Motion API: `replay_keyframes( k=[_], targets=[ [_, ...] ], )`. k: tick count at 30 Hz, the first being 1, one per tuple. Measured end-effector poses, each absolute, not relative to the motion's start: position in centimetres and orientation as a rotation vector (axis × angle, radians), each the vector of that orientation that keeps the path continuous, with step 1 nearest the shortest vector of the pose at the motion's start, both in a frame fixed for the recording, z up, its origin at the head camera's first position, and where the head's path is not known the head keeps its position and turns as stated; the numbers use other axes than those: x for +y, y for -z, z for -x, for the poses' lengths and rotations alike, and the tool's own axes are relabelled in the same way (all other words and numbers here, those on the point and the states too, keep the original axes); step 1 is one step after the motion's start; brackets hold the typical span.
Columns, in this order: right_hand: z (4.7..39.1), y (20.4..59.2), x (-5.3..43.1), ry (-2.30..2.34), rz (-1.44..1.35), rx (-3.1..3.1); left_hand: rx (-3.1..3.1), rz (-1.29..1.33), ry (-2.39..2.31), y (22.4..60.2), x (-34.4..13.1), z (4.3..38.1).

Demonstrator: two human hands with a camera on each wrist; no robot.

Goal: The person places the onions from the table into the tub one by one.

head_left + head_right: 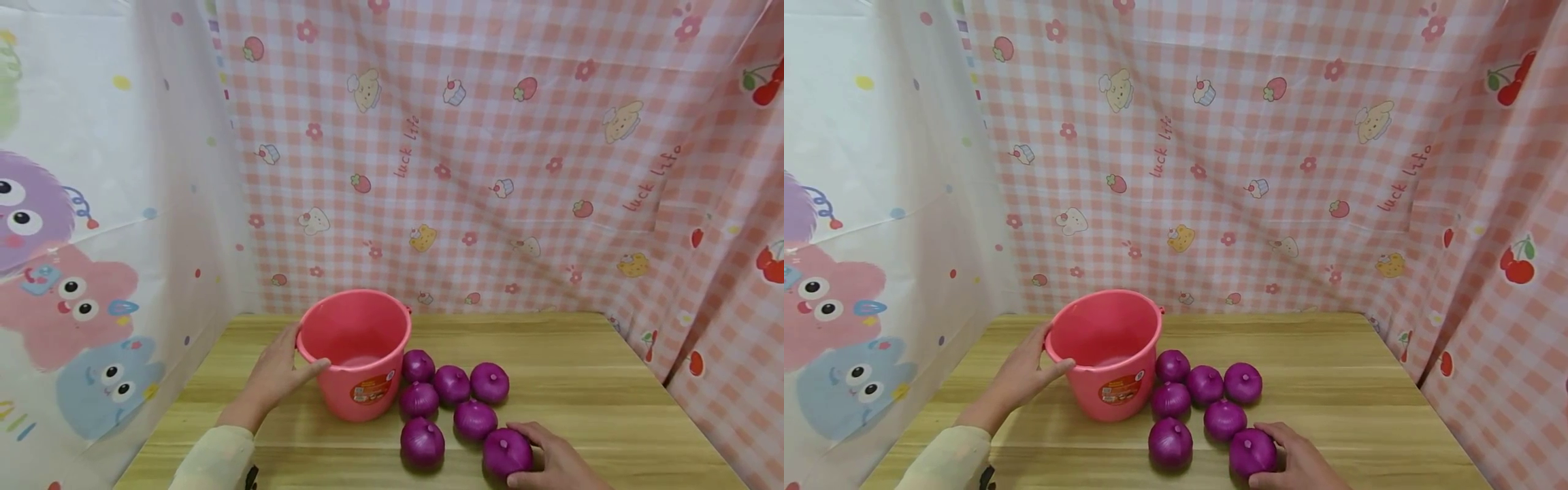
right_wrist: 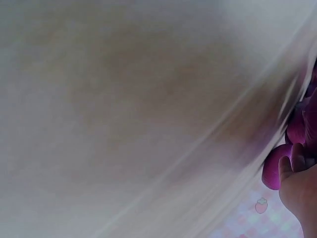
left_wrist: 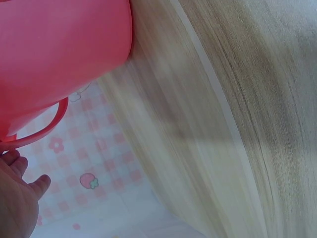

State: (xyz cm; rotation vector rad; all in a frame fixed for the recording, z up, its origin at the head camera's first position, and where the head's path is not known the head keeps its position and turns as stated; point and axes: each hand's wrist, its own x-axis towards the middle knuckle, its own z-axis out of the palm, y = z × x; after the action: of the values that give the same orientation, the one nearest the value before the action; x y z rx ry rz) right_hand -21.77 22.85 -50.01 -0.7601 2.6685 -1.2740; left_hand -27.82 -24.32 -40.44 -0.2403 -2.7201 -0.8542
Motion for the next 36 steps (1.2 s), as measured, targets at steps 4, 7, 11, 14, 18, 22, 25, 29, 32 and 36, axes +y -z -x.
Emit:
replay_keyframes(
  k=[4, 7, 11, 14, 18, 22, 25, 29, 32, 36],
  targets=[
    [21.7, 49.2, 22.5, 1.172, 0.684, 2.834, -2.728, 0.232, 0.848, 40.5, -24.3, 27.8],
    [21.7, 48.7, 22.2, 1.18, 0.623, 2.883, -2.733, 0.23, 0.832, 40.5, -24.4, 27.8],
    [21.8, 48.3, 22.0, 1.214, 0.609, 2.906, -2.735, 0.23, 0.832, 40.6, -24.4, 27.9],
    [21.9, 48.1, 21.8, 1.24, 0.615, 2.911, -2.731, 0.229, 0.841, 40.6, -24.4, 27.9],
    [22.2, 47.7, 21.5, 1.294, 0.6, 2.898, -2.731, 0.227, 0.84, 40.6, -24.4, 27.9],
    [22.7, 47.0, 21.1, 1.358, 0.559, 2.888, -2.736, 0.223, 0.839, 40.5, -24.3, 27.9],
    [23.2, 46.3, 20.7, 1.438, 0.56, 2.865, -2.736, 0.221, 0.839, 40.4, -24.2, 28.0],
    [24.0, 45.5, 20.1, 1.526, 0.51, 2.835, -2.733, 0.225, 0.843, 40.3, -24.2, 28.0],
    [24.8, 44.9, 19.5, 1.556, 0.426, 2.823, -2.729, 0.231, 0.846, 40.4, -24.2, 28.0],
    [26.0, 44.2, 18.6, 1.585, 0.327, 2.809, -2.73, 0.229, 0.846, 40.4, -24.3, 27.9]
  ],
)
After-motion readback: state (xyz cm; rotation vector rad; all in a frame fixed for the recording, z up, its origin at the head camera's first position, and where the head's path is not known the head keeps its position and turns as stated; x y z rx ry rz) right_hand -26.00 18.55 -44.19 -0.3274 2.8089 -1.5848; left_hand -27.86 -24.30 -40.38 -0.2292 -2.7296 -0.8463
